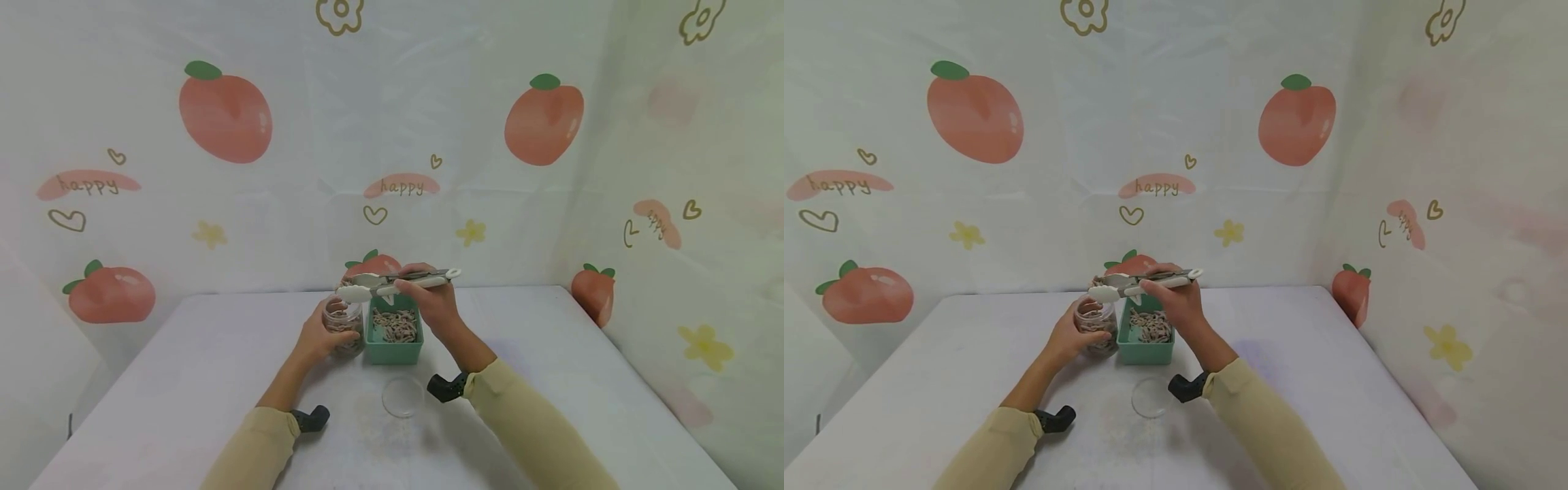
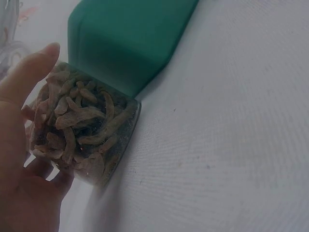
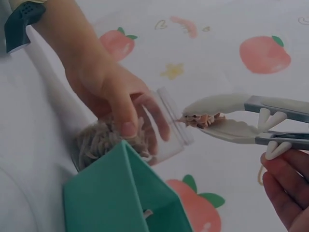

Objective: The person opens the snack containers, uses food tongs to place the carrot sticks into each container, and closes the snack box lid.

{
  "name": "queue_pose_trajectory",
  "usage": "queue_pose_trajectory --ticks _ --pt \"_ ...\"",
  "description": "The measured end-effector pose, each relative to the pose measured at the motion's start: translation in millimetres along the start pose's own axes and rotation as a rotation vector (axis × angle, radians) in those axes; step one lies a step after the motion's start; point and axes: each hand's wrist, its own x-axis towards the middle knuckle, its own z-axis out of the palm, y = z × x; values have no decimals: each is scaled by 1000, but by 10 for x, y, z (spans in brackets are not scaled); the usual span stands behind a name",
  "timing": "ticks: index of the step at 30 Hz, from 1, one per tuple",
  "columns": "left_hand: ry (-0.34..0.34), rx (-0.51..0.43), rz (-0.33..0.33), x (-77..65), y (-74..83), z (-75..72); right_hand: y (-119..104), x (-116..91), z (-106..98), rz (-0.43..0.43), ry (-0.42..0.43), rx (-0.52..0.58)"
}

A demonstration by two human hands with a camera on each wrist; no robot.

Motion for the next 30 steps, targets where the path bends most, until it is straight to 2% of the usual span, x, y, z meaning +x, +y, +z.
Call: queue_pose_trajectory --ticks 4,12,23,30 --pt "7 43 -19 1 16 8 49 -29 12 12 -33 6" --pt "2 52 -53 -15 71 10 66 -72 -2 -40 -93 -1" --pt "9 63 -91 -37 92 -5 82 -78 -26 -39 -103 30" --pt "-2 63 -79 -39 84 -7 70 -85 -76 -30 -80 15"
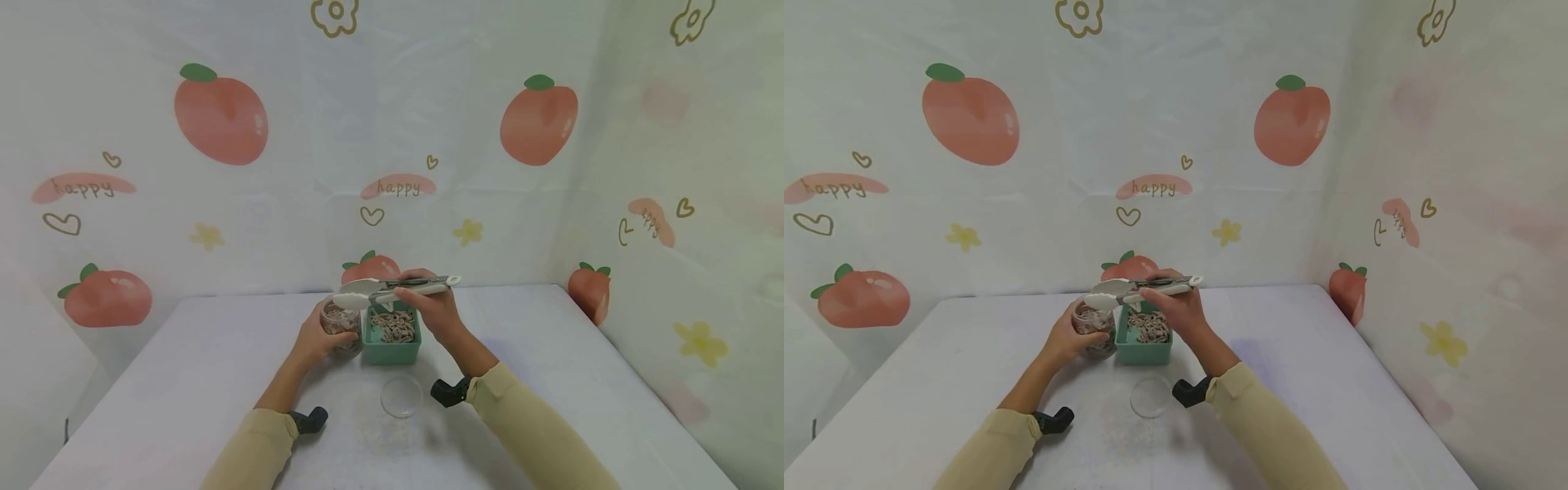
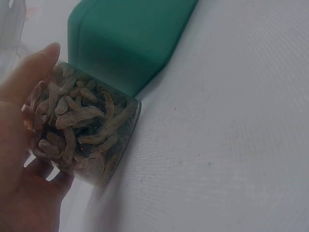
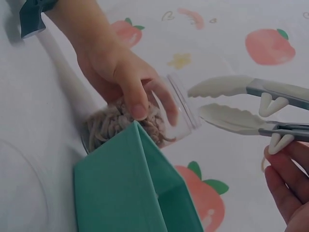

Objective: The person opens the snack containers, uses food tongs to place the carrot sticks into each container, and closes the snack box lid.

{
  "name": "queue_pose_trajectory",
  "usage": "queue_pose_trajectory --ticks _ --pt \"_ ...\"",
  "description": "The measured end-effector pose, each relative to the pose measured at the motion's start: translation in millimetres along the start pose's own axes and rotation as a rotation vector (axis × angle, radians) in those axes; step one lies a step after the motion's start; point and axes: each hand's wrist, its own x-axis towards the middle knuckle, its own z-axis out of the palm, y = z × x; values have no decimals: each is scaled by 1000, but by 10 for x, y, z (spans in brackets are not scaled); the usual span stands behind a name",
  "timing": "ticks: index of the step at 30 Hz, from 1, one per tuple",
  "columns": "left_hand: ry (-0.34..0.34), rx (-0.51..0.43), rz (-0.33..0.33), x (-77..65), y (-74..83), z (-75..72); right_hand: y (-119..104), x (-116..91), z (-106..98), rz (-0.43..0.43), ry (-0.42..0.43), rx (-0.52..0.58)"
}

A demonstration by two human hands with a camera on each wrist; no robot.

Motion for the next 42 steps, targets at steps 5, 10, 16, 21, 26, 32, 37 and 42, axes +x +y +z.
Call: queue_pose_trajectory --ticks 5,10,16,21,26,32,37,42 --pt "7 -4 -8 -3 -3 3 -22 3 -63 -2 23 -15" --pt "2 -8 -1 1 0 3 -29 1 -150 8 48 -22" --pt "4 -4 7 5 -2 7 -45 -35 -254 11 79 -56" --pt "7 -1 13 8 -3 6 -45 -89 -327 23 90 -77" --pt "12 1 17 6 -4 3 -11 -146 -417 44 76 -118" --pt "6 4 5 -1 -7 4 26 -182 -527 69 60 -203" --pt "-2 -6 13 -8 -10 1 32 -185 -571 89 44 -242" --pt "-21 -41 42 -17 10 -2 63 -186 -596 107 32 -239"
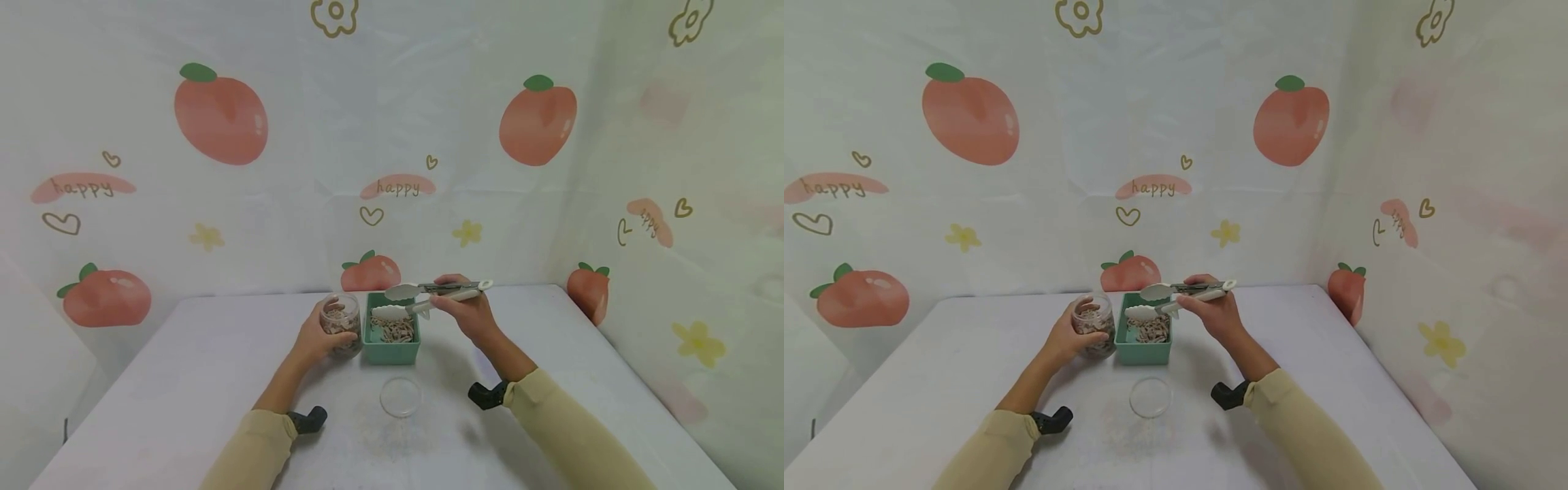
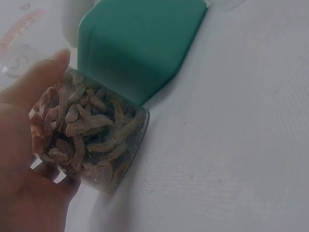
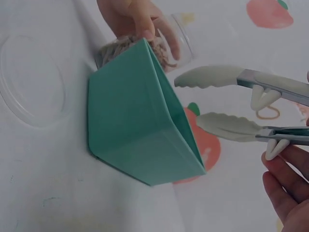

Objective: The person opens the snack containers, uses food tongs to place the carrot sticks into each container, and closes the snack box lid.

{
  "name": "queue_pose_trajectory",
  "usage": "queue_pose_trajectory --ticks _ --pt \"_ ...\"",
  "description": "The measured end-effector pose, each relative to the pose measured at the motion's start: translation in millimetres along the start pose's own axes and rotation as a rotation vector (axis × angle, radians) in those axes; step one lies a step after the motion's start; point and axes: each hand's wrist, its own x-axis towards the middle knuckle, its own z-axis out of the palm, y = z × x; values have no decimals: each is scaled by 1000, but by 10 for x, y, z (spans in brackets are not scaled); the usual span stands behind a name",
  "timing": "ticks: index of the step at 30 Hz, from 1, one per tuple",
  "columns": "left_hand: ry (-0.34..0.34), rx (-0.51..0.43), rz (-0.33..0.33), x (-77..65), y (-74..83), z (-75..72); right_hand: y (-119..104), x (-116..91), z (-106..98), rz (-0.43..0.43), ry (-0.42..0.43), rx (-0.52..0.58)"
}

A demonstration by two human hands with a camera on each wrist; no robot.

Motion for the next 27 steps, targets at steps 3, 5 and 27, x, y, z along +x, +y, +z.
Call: queue_pose_trajectory --ticks 3,5,27 --pt "-21 -24 -6 -27 70 -13 17 9 -2 2 -4 8" --pt "-22 -29 -24 -31 85 -16 19 21 -9 -3 -12 9" --pt "-1 12 5 35 15 29 43 207 -156 23 -189 4"
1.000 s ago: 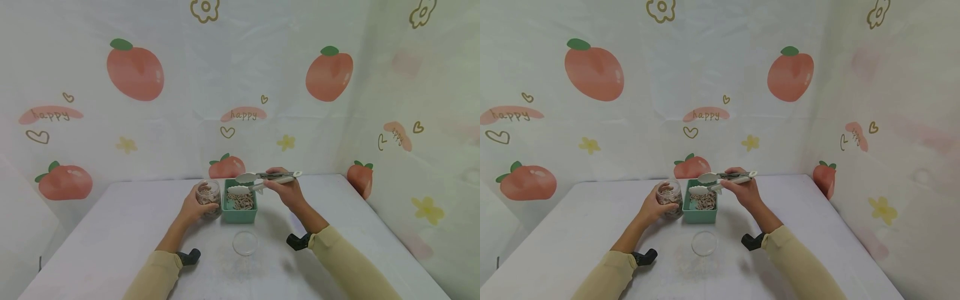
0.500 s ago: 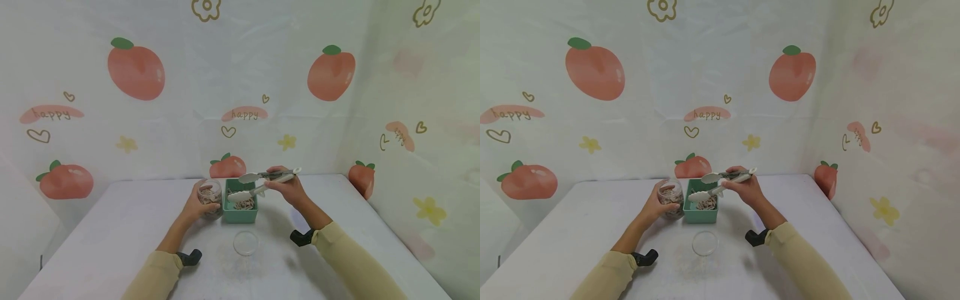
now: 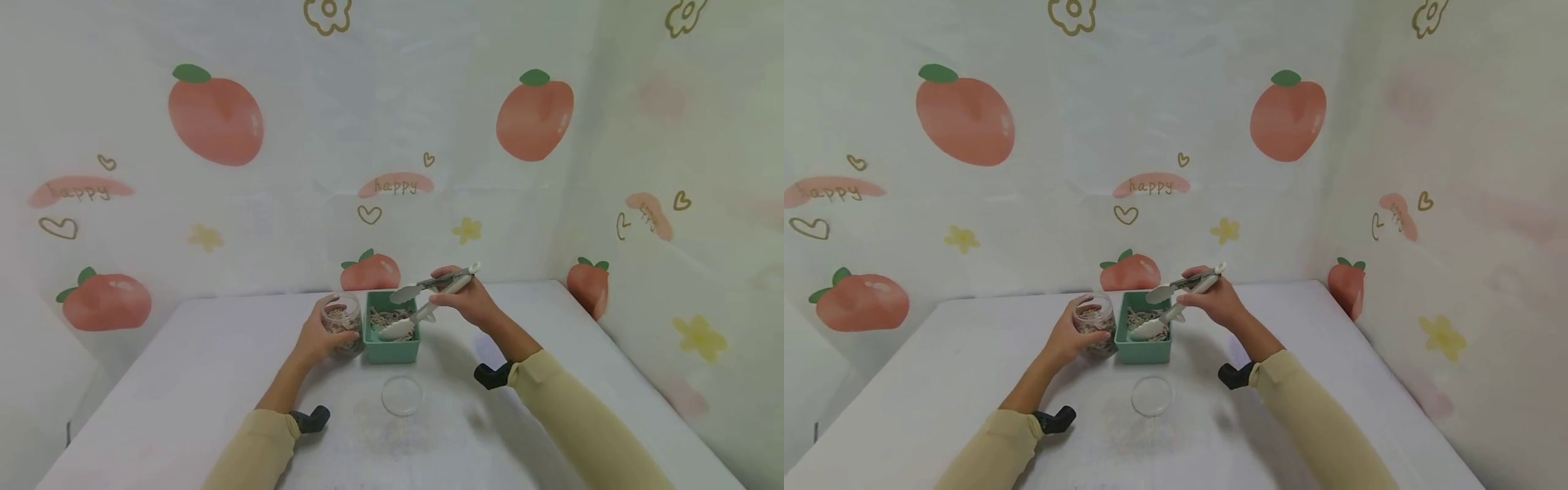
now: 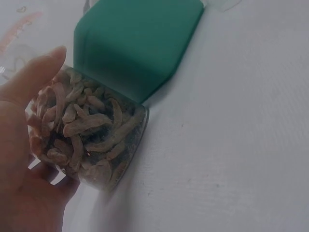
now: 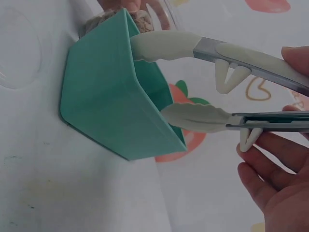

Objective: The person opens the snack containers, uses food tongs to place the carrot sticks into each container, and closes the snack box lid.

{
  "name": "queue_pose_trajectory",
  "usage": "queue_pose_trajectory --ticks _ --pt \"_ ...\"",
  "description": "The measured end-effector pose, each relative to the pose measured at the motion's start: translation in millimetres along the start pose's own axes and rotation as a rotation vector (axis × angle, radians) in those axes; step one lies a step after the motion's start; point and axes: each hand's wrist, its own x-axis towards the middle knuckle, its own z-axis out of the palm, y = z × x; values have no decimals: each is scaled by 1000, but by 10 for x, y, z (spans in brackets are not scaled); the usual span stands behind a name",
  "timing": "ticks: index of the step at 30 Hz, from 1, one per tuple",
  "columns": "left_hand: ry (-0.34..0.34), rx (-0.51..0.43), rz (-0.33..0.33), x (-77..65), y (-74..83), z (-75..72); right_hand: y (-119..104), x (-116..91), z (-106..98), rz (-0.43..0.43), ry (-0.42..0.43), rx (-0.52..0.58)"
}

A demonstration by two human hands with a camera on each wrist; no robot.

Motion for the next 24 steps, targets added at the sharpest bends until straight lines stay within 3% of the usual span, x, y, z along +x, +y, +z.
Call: queue_pose_trajectory --ticks 10,17,24 --pt "6 14 26 -8 -25 -5 -55 86 -52 4 -58 1" --pt "7 2 22 -1 -39 10 -121 160 -85 30 -128 -142" --pt "10 7 21 2 -47 10 -114 206 -68 92 -173 -194"
